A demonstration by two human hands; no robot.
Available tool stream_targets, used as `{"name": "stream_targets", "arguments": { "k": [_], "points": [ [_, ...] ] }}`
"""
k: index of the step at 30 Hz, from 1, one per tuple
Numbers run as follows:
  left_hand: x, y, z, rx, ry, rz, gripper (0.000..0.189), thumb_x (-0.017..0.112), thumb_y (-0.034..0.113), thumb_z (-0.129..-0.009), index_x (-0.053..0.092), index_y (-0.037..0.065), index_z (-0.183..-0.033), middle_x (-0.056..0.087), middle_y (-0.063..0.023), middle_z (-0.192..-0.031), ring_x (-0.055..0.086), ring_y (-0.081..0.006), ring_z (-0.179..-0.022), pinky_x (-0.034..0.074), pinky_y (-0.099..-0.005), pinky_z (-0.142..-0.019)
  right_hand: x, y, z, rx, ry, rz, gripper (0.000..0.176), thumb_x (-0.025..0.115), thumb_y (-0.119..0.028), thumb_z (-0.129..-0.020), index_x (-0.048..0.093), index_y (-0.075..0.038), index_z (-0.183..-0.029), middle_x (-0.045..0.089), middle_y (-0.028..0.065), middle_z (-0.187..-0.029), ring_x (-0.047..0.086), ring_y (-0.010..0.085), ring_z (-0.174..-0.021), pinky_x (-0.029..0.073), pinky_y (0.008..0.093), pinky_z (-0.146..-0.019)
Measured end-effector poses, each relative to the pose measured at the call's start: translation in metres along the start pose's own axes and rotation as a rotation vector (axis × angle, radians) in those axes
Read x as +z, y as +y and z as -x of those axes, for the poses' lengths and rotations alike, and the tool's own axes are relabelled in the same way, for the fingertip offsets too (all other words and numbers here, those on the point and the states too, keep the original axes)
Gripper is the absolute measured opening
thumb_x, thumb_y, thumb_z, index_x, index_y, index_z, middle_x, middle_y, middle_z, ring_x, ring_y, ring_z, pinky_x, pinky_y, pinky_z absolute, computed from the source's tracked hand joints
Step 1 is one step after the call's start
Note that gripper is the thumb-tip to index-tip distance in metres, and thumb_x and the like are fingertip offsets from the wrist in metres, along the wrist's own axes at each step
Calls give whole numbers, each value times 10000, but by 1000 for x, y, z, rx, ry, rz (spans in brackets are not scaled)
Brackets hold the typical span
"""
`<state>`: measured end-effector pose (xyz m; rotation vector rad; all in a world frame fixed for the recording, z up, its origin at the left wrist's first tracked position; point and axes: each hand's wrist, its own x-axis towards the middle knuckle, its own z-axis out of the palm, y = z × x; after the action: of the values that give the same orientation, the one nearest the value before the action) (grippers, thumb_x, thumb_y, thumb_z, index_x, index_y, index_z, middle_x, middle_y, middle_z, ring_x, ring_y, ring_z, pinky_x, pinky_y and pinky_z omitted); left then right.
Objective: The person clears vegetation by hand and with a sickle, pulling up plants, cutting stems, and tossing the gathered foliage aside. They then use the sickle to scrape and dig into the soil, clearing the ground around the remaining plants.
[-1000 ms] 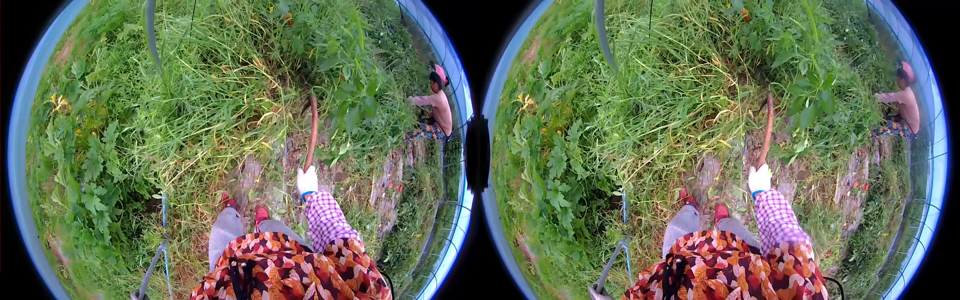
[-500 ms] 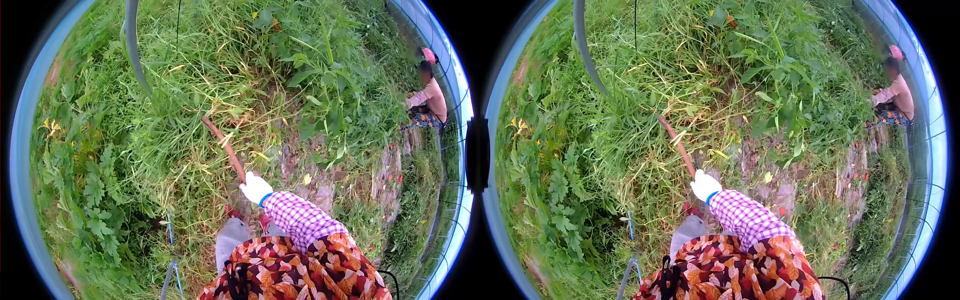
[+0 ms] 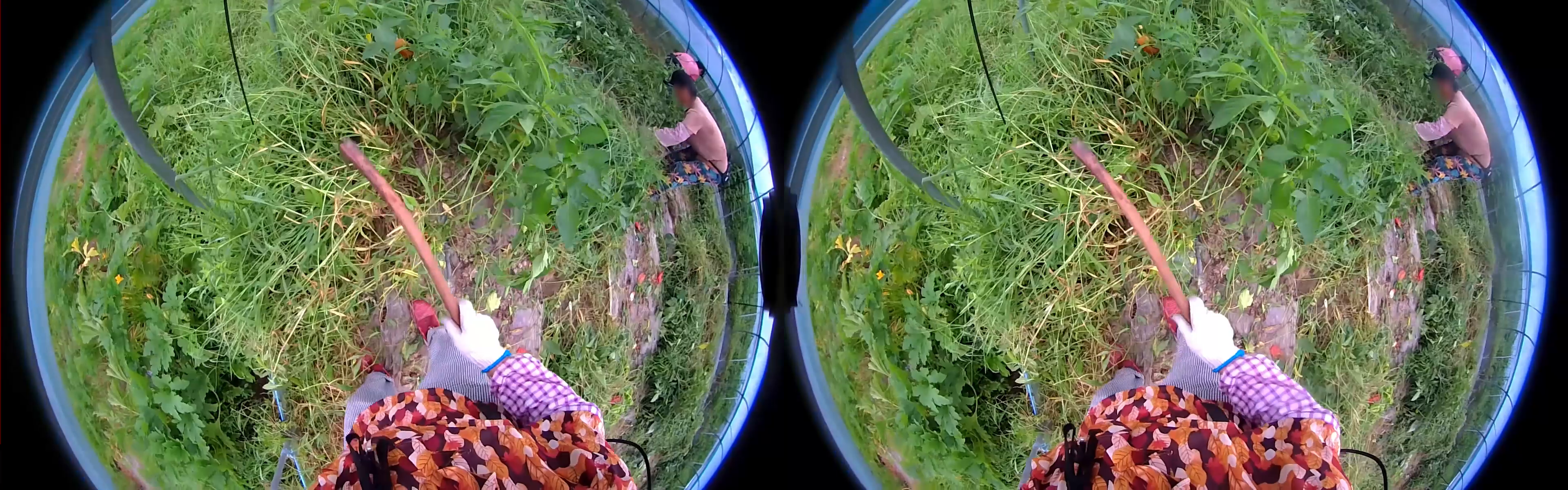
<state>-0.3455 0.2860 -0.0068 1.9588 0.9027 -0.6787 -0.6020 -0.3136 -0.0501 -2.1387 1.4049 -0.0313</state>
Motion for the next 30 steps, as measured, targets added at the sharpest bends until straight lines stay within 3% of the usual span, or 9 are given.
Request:
{"name": "stream_targets", "arguments": {
  "k": [4,7,9,11,15,20,26,28,30],
  "points": [
    [102,28,18,34,-162,57,311,590,114,-866,531,-7,-1147,566,-51,-854,514,-112,-659,425,-242,-523,-47,33,-55,-13,172,182,298,610,-292,-889,497,-51,-1024,636,158,-692,641,345,-602,503,449,-530],
    [205,74,44,185,-320,22,303,587,110,-861,539,-12,-1134,558,-44,-818,502,-98,-613,415,-230,-478,-77,62,-56,126,76,196,261,606,-251,-884,497,-42,-996,640,179,-715,638,370,-619,510,464,-564],
    [282,109,60,584,-345,-399,421,642,120,-821,529,-15,-1203,634,-120,-1023,613,-208,-881,519,-342,-780,-76,92,-34,204,16,177,317,619,-289,-872,483,-40,-1013,631,196,-692,636,392,-626,498,489,-556],
    [359,154,110,855,-343,-732,523,669,199,-821,503,0,-1276,569,-208,-1254,573,-293,-1128,452,-381,-991,-73,115,-5,282,-43,160,351,628,-317,-863,475,-43,-1020,627,205,-682,634,404,-627,491,502,-551],
    [476,192,161,1550,-486,-914,596,717,266,-772,476,74,-1282,530,-163,-1284,569,-296,-1119,484,-382,-924,-79,130,38,355,-179,97,382,633,-337,-856,465,-37,-1023,629,241,-711,633,436,-669,492,519,-588],
    [583,193,185,1871,-616,-1247,967,793,263,-638,277,87,-1437,323,-217,-1451,363,-388,-1320,326,-486,-1061,-138,104,68,463,-371,-152,403,647,-349,-829,520,4,-977,631,276,-755,648,446,-742,506,474,-639],
    [653,155,145,1933,-543,-1684,1044,703,125,-595,167,133,-1491,240,-222,-1496,261,-390,-1383,220,-587,-1090,-203,92,109,518,-532,-266,360,681,-312,-791,594,0,-949,624,194,-713,647,307,-648,505,387,-636],
    [660,157,140,1827,-618,-1855,915,709,171,-627,310,154,-1450,262,-212,-1489,271,-395,-1372,220,-597,-1087,-222,83,112,622,-575,-292,354,691,-300,-770,607,10,-919,617,166,-678,630,250,-606,499,367,-602],
    [662,150,117,1792,-676,-1672,745,692,202,-671,427,142,-1365,264,-201,-1495,265,-395,-1376,221,-589,-1093,-230,85,117,668,-580,-344,350,715,-279,-756,609,15,-913,620,135,-664,618,197,-575,496,341,-572]
  ]
}}
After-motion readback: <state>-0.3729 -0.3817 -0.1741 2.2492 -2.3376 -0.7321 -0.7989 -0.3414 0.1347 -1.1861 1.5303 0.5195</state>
